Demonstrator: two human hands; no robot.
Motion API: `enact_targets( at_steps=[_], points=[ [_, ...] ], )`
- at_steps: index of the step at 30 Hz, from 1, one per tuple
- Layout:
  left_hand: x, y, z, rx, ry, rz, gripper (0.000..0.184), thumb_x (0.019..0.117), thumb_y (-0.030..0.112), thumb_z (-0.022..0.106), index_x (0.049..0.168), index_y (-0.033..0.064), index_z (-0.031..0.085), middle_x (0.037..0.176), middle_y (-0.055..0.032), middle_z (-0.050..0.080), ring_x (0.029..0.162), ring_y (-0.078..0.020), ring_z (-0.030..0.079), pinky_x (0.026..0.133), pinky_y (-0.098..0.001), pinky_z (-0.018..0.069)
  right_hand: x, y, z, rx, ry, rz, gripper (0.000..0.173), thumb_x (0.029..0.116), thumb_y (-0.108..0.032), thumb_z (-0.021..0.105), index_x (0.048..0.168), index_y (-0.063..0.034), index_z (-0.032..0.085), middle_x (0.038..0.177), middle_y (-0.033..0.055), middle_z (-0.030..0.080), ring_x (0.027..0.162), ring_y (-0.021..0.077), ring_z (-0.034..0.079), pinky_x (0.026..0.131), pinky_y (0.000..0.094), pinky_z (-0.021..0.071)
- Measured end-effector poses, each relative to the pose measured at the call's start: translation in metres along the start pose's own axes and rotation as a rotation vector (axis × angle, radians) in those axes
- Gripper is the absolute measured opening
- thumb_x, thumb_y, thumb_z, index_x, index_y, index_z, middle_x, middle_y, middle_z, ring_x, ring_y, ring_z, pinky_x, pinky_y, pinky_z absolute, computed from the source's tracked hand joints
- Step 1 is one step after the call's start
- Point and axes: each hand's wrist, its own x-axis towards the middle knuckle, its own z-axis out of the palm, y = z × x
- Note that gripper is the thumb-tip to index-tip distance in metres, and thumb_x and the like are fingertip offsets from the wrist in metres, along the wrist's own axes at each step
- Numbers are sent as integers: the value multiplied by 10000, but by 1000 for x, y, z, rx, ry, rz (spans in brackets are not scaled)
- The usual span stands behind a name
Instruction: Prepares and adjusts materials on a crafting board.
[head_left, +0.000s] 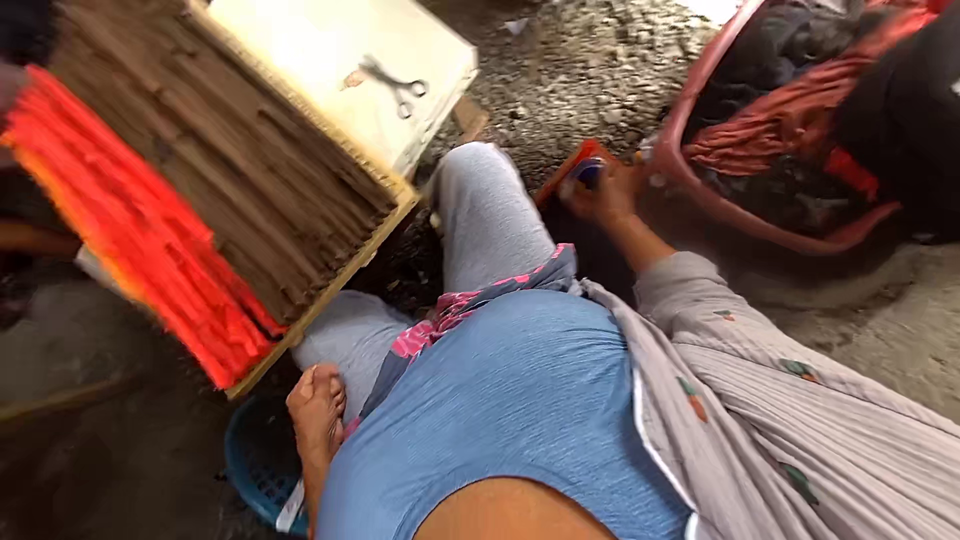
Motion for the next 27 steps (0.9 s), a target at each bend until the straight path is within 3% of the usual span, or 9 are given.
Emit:
enact_targets(
  at_steps=[2, 4, 8, 11, 15, 17, 20, 23, 27],
  points=[
    [-2, 6, -3, 2, -9, -35, 231, 1096, 158, 411, 936, 89, 563, 548, 127, 374, 429, 22, 339, 421, -144, 327, 1, -20, -14, -31, 6, -71, 733, 886, -372, 743, 1420, 74, 512, 1435, 387, 478, 1352, 573, 444, 1096, 732, 356],
    [-4, 12, -3, -28, -24, -19, 218, 1095, 151, 442, 951, 69, 584, 554, 109, 384, 443, 16, 349, 438, -154, 339, -6, -59, -31, 26, 48, -228, 519, 991, -270, 600, 1363, 89, 559, 1380, 383, 522, 1307, 564, 493, 1069, 713, 381],
    [0, 37, -1, 45, -118, 213, 252, 1086, 184, 454, 977, 38, 627, 585, 87, 403, 461, 6, 345, 448, -167, 329, -46, -159, -62, 316, 87, -583, 404, 1061, -242, 487, 1198, 103, 646, 1085, 318, 665, 940, 395, 666, 884, 523, 520],
    [14, 73, 5, 16, -170, 369, 256, 1087, 154, 440, 951, 35, 622, 591, 97, 397, 482, 10, 351, 467, -164, 324, -93, -229, -78, 537, -269, -810, 358, 1037, -269, 561, 1116, 59, 681, 956, 168, 706, 785, 176, 668, 759, 393, 575],
    [24, 110, 14, -53, -144, 509, 250, 1091, 146, 448, 932, 45, 612, 604, 93, 401, 489, 10, 353, 473, -158, 322, -141, -296, -48, 443, -876, -1099, 246, 996, -164, 631, 1163, -15, 733, 989, 83, 758, 852, 150, 724, 822, 394, 610],
    [24, 120, 18, -90, -120, 566, 240, 1088, 139, 463, 930, 42, 615, 611, 89, 420, 496, 12, 368, 478, -153, 331, -156, -316, -28, 457, -1039, -1080, 347, 976, -132, 662, 1290, 15, 658, 1026, 92, 735, 853, 124, 698, 807, 335, 590],
    [14, 125, 16, -138, -144, 576, 238, 1087, 130, 467, 930, 37, 619, 611, 73, 428, 487, 3, 366, 461, -153, 320, -167, -333, -18, 708, -1232, -815, 505, 944, -55, 661, 1428, -6, 524, 1164, 92, 699, 867, 138, 707, 759, 307, 616],
    [-27, 134, 3, -197, -218, 428, 261, 1112, 170, 430, 920, 47, 558, 570, 16, 337, 418, -47, 260, 402, -158, 220, -166, -335, -14, 892, -1328, -697, 499, 946, 4, 625, 1435, -1, 523, 1212, 106, 687, 930, 187, 711, 815, 343, 626],
    [0, 108, 1, -425, -339, 421, 244, 1094, 117, 442, 898, 89, 585, 559, 88, 377, 443, 0, 322, 420, -150, 275, -167, -330, -7, 981, -1436, -641, 388, 960, 21, 550, 1345, 11, 590, 1174, 92, 708, 919, 169, 718, 820, 335, 625]
  ],
)
